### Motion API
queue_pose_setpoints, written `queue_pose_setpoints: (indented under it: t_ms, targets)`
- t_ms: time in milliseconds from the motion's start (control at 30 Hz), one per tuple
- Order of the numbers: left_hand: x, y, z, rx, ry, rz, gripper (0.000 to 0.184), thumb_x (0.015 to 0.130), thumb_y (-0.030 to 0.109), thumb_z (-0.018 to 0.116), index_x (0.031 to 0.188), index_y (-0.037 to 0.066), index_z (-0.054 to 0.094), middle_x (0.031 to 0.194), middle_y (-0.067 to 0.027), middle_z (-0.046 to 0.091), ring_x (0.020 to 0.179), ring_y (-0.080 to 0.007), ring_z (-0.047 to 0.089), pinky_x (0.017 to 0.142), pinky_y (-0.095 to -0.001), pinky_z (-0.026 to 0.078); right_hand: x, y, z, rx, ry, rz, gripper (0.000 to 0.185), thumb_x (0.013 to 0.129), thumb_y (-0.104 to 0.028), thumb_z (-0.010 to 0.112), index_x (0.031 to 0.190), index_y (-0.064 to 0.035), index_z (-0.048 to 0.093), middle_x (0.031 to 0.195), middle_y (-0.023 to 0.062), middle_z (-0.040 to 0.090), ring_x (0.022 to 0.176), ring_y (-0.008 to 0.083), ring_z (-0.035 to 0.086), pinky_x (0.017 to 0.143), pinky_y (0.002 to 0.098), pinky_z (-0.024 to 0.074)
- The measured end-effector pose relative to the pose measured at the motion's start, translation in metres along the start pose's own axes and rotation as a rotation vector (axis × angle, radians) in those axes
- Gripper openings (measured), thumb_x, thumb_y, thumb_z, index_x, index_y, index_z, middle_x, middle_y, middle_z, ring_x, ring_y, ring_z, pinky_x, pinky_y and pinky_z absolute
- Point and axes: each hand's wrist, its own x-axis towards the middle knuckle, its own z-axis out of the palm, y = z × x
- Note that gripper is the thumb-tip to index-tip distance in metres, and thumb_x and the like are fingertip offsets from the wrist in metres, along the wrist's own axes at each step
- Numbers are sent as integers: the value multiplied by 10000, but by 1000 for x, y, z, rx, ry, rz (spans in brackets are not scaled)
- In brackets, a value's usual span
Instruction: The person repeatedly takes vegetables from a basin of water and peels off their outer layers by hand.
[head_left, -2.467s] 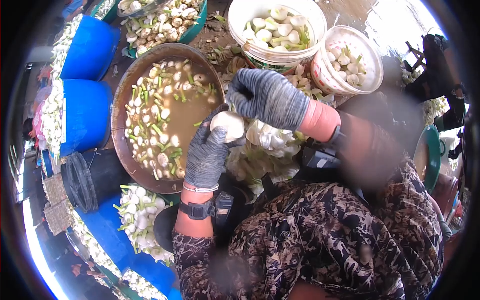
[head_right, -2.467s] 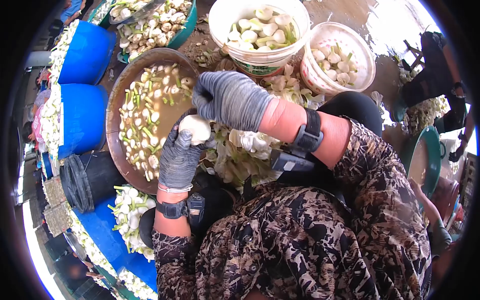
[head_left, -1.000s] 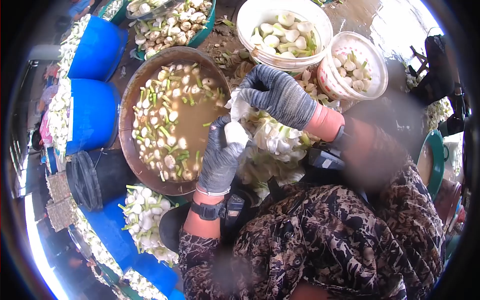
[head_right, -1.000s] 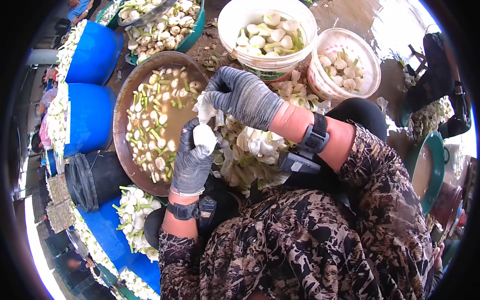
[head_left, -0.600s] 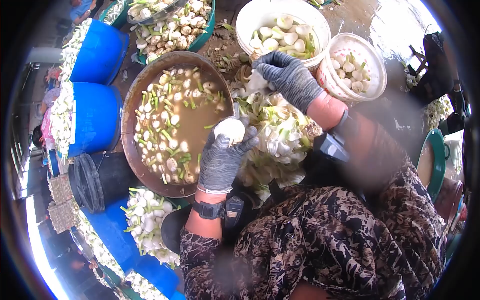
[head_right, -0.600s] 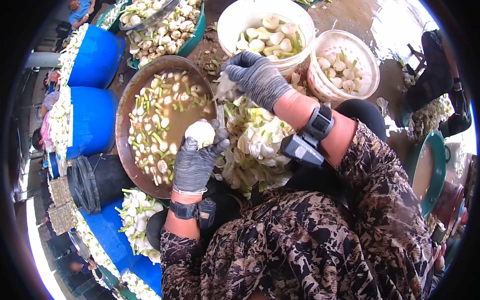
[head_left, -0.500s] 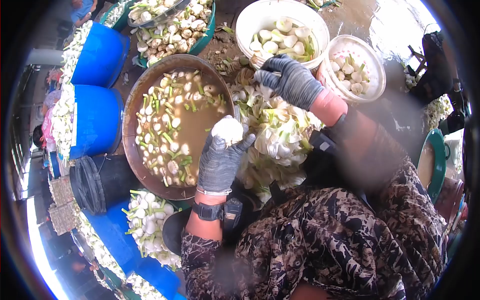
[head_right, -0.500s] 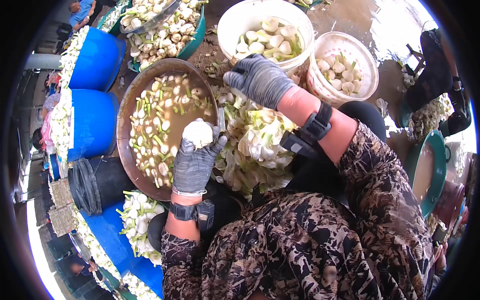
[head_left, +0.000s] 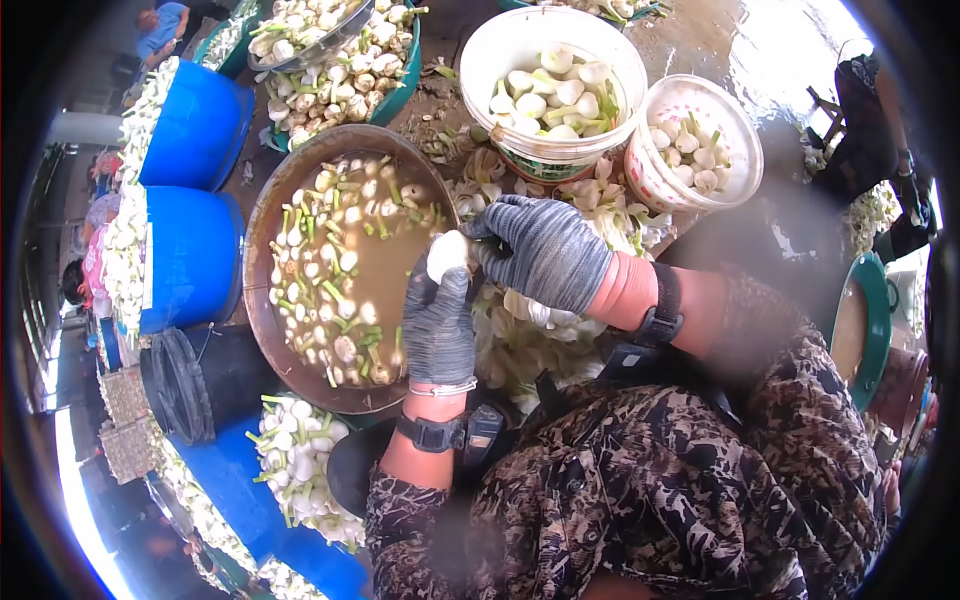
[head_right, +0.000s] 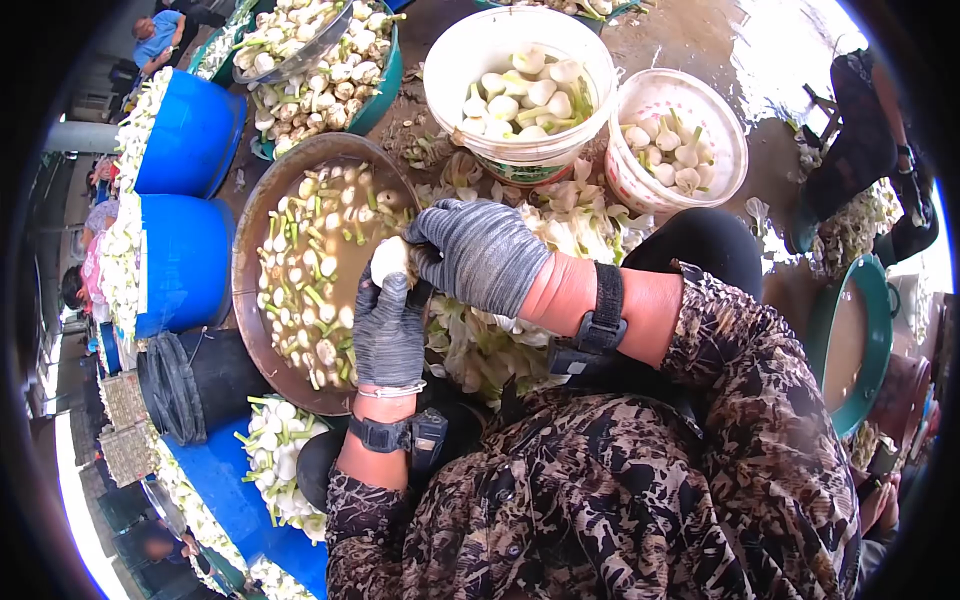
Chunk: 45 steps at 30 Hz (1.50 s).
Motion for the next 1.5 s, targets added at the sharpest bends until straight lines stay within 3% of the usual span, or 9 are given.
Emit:
queue_pose_setpoints:
  t_ms: [333, 433, 533, 733, 867, 1067, 1333, 1400, 1500]
  targets:
    - [2, 0, 14, -299, -156, -45, 485, 940, 280, 642, 1328, 24, 506, 1300, -80, 541, 1160, -205, 539, 982, -413, 491, 9, 22, 0, 157, 1, 175, 176, 814, -215, 651, 860, -45, 655, 777, 169, 665, 762, 349, 653, 698, 417, 523]
    - [-1, 5, 16, -329, -214, -69, 575, 910, 348, 669, 1359, 41, 483, 1312, -90, 537, 1166, -225, 544, 974, -406, 501, 17, 48, 5, 338, -52, 343, 93, 833, -104, 637, 832, -14, 614, 705, 181, 596, 633, 295, 534, 641, 383, 470]
    - [-5, 13, 14, -431, -317, -92, 606, 895, 334, 688, 1382, 54, 461, 1325, -105, 536, 1140, -242, 573, 958, -416, 518, 19, 64, -2, -46, -150, 321, 80, 840, -96, 623, 872, -23, 621, 755, 148, 641, 678, 334, 571, 682, 389, 499]
    - [1, 16, 20, -460, -184, -192, 537, 907, 232, 678, 1362, 50, 459, 1252, -115, 577, 1116, -303, 603, 931, -458, 541, 7, 50, -19, 274, 110, 73, 64, 879, -69, 622, 922, -23, 622, 852, 144, 666, 775, 309, 634, 718, 355, 522]
    - [4, 12, 28, -370, -135, -112, 512, 913, 258, 673, 1337, 52, 472, 1252, -117, 560, 1155, -328, 578, 953, -475, 520, -2, 21, -48, 258, 8, 35, 101, 896, -115, 650, 910, -18, 626, 804, 146, 664, 731, 300, 647, 691, 362, 528]
    - [9, 2, 44, -86, -105, 12, 584, 902, 395, 676, 1318, 79, 415, 1248, -70, 498, 1097, -233, 550, 940, -430, 517, -6, 23, -38, 88, 135, 1, 142, 831, -215, 643, 828, -73, 633, 722, 144, 641, 729, 351, 645, 665, 424, 521]
    - [15, 0, 38, -373, -211, -70, 444, 976, 289, 574, 1336, 46, 479, 1319, -92, 523, 1184, -227, 526, 948, -384, 504, 10, 47, -36, 320, 32, 242, 144, 838, -151, 615, 786, -16, 624, 706, 159, 636, 654, 319, 639, 629, 399, 518]
    - [12, 17, 56, -455, -302, -51, 383, 1012, 288, 500, 1316, 54, 490, 1220, -83, 567, 1018, -204, 564, 795, -330, 504, 19, 57, -39, -130, -300, 342, 252, 816, -215, 619, 938, -6, 692, 890, 222, 692, 882, 326, 692, 770, 426, 534]
    - [15, 37, 81, -413, -314, -51, 390, 995, 323, 532, 1291, 70, 505, 1125, -50, 590, 858, -144, 553, 697, -286, 468, 11, 61, -36, -136, -442, 344, 273, 831, -194, 589, 1003, -9, 693, 971, 208, 703, 942, 341, 684, 830, 437, 532]
